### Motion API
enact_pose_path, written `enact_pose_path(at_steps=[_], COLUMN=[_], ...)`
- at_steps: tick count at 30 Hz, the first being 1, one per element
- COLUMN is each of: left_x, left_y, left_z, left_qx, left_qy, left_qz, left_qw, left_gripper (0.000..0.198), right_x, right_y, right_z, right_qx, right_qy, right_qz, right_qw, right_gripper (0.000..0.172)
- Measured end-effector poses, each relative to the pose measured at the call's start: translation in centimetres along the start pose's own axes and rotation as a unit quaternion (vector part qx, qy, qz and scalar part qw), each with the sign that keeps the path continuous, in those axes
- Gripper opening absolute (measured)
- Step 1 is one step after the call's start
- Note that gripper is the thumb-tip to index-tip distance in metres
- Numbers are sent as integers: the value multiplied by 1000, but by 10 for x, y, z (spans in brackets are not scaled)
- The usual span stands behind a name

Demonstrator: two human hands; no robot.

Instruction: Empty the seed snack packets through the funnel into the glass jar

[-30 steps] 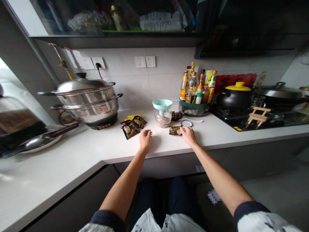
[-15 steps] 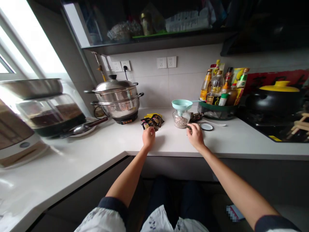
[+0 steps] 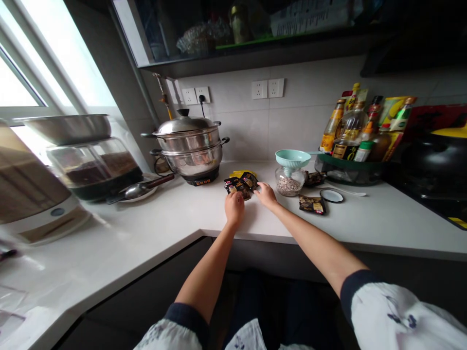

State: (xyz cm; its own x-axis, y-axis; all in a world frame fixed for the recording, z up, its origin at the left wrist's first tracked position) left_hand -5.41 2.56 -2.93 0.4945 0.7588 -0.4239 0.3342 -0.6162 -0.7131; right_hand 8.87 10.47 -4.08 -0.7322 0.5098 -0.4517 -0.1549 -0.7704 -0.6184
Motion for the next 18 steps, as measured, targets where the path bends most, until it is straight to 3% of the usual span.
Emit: enact_pose_path(at_steps=[7, 18], left_x=[5, 3], left_y=[0, 0], left_z=[8, 1], left_qx=[-37, -29], left_qy=[-5, -52], left_qz=[5, 51], left_qw=[999, 997], left_gripper=[29, 31], right_x=[22, 14], right_y=[-8, 1], right_z=[-2, 6], right_qx=[18, 11], right_qy=[26, 118], right_qz=[46, 92], right_qw=[998, 989], right_gripper=[60, 39])
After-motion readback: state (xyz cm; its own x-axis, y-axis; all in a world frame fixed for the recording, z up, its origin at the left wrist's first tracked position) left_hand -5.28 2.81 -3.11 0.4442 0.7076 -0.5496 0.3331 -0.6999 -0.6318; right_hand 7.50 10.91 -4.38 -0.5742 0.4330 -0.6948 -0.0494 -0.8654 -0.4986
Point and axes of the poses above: each hand's wrist, its own y-axis away from the middle knuckle, its own x-axis out of the palm, z = x × y, the point moved 2 cm from there along -y, towards the middle knuckle, and after that the axes turned 14 degrees about -z, right-handed, at the moved point
